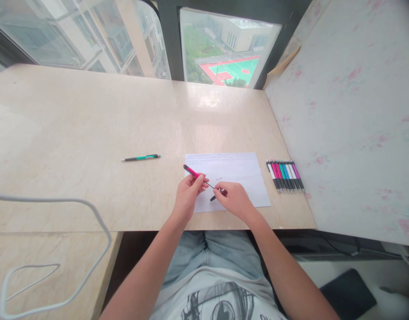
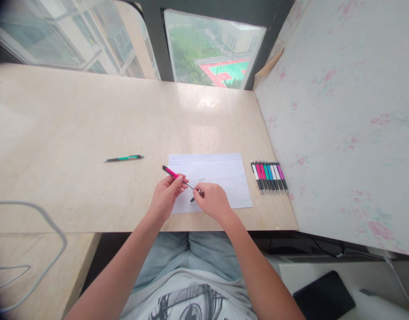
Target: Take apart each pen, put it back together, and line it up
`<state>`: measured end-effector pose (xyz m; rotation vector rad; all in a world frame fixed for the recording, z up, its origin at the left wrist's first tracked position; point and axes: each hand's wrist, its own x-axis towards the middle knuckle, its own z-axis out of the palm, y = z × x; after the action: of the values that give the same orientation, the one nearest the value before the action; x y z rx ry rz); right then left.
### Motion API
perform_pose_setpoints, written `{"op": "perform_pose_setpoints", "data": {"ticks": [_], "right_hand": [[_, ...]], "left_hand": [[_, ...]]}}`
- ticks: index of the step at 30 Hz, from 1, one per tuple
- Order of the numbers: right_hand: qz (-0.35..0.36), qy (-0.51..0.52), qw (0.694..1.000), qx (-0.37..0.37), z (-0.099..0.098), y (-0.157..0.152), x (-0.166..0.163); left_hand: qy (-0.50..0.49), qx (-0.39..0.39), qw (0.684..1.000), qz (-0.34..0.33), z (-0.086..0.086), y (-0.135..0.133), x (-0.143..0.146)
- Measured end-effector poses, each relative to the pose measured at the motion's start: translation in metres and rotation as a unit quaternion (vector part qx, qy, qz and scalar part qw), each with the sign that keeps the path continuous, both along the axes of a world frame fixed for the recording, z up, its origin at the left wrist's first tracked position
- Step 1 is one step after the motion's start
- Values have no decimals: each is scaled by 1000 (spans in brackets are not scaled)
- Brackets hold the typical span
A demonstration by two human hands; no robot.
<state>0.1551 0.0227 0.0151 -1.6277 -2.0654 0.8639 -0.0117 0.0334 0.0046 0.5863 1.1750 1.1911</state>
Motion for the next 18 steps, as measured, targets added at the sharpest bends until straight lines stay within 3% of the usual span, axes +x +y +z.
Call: {"op": "perform_pose_setpoints", "data": {"ticks": [5, 8, 12, 18], "right_hand": [[-42, -56, 997, -6, -6, -4, 7], [-81, -69, 994, -19, -10, -4, 4], [-130, -94, 987, -22, -12, 3, -4], [-137, -98, 985, -21, -11, 4, -3]], "left_hand": [[64, 45, 993, 86, 5, 13, -30], [111, 37, 992, 42, 6, 15, -38], [122, 22, 992, -35, 0, 10, -28], [47, -26, 998, -46, -5, 5, -10]]}}
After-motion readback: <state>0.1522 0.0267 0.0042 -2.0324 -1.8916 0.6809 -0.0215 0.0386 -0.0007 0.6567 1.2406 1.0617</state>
